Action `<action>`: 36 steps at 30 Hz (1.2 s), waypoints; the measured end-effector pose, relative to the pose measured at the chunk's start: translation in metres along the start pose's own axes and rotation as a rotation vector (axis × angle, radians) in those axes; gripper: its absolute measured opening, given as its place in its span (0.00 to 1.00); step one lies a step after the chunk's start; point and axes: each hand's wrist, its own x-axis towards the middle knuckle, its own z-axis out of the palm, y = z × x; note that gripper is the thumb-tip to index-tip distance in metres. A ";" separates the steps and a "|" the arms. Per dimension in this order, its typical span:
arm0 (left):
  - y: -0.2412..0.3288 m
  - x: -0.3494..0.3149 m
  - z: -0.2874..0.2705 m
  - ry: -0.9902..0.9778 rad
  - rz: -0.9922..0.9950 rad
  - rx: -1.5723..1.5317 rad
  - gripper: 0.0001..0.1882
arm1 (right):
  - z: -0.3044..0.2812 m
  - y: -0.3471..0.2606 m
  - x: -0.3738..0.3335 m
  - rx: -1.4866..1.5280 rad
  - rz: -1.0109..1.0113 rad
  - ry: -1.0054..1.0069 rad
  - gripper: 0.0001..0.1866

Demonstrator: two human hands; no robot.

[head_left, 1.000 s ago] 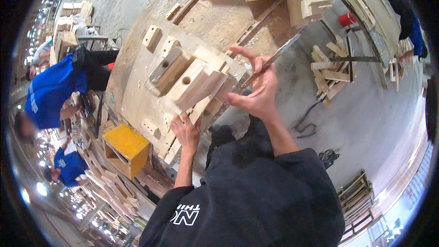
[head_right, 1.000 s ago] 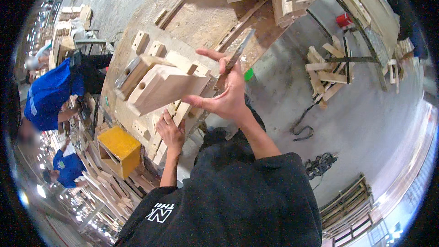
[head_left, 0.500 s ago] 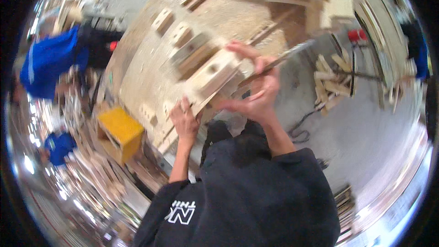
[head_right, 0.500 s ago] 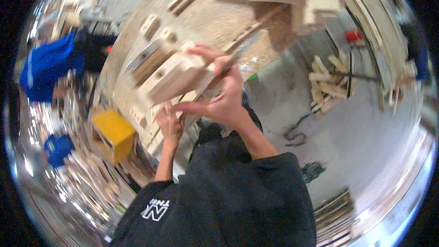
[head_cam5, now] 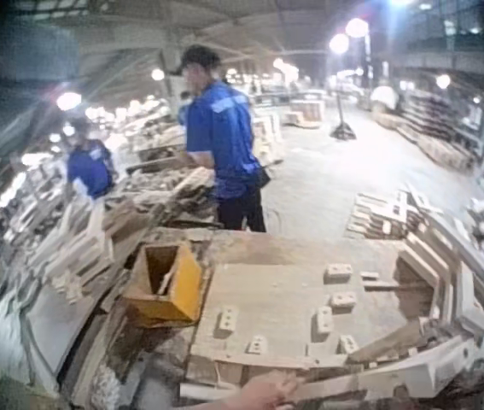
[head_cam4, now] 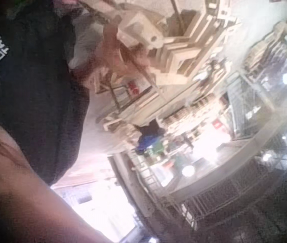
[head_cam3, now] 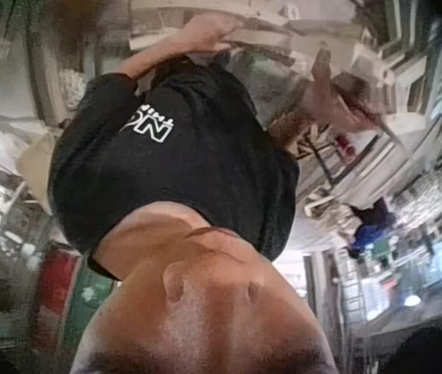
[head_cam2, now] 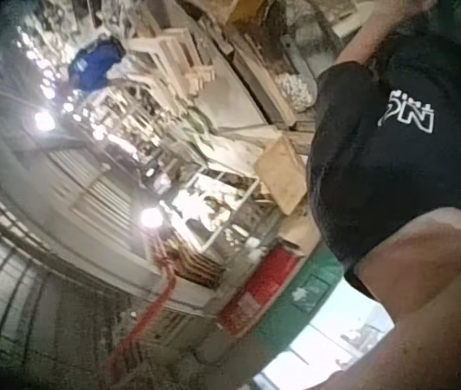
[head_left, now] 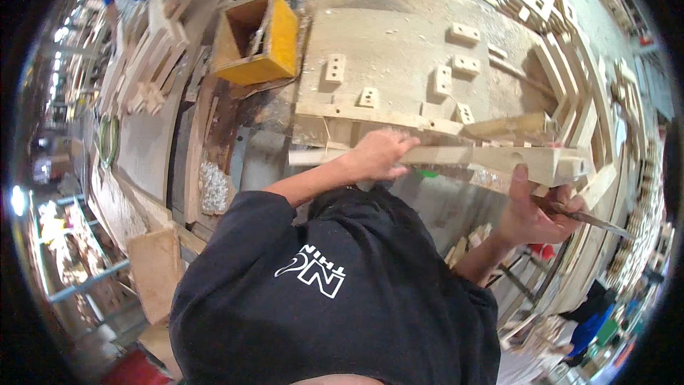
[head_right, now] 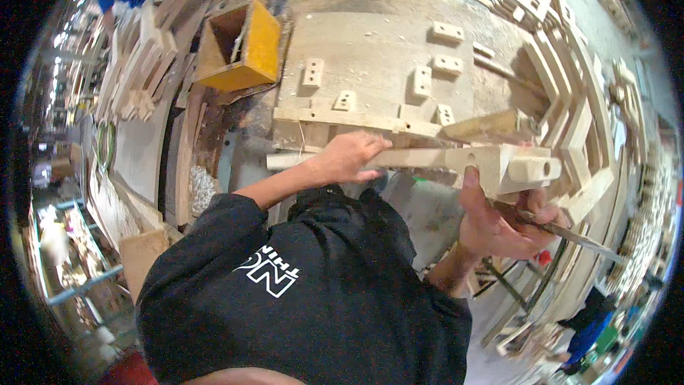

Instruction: The person scrapes the edges of wooden frames with a metal tool to remove rough spots or glue residue. They repeatedly pick up frames from a workbench, scrape each side, and place the frames back on the bench. Other workers are visible in the background.

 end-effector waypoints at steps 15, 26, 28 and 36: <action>0.013 -0.183 -0.036 0.281 -0.521 -1.236 0.24 | 0.087 0.029 -0.089 -0.087 0.324 -0.957 0.12; 0.027 -0.298 -0.008 1.009 -0.890 -1.453 0.23 | 0.158 -0.013 -0.261 0.119 0.104 -1.651 0.08; 0.031 -0.312 -0.015 1.089 -0.905 -1.449 0.24 | 0.169 -0.019 -0.288 0.149 0.106 -1.708 0.08; 0.046 -0.372 -0.013 1.428 -1.064 -1.431 0.24 | 0.207 -0.053 -0.382 0.292 0.013 -1.835 0.10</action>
